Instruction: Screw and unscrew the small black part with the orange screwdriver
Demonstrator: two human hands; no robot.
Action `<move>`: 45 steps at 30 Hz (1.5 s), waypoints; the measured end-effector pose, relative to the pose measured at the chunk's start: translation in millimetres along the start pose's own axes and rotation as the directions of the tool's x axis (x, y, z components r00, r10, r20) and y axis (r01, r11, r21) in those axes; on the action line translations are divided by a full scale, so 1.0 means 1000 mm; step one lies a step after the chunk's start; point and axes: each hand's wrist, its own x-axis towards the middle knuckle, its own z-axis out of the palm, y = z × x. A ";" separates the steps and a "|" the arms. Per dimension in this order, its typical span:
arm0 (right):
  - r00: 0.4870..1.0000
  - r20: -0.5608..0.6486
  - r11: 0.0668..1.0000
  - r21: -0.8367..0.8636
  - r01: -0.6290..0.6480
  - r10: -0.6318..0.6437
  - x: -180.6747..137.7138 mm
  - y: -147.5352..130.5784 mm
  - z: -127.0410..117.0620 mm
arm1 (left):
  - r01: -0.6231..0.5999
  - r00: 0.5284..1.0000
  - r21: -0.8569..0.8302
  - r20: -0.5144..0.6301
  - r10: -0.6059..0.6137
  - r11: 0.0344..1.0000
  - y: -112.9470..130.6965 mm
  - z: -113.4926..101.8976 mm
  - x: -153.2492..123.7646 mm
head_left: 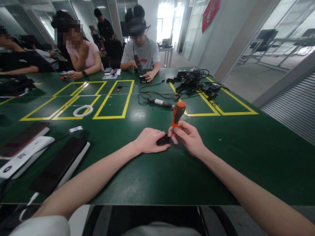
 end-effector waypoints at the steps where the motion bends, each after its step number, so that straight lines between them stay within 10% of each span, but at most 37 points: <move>1: 1.000 0.001 1.000 0.010 0.005 -0.005 0.000 0.000 0.000 | 0.000 1.000 -0.004 -0.002 0.000 1.000 0.000 0.000 0.000; 45: 0.998 -0.054 0.999 -0.027 0.032 -0.034 0.004 -0.001 0.000 | 0.020 1.000 -0.056 0.022 -0.019 0.998 -0.001 -0.005 0.001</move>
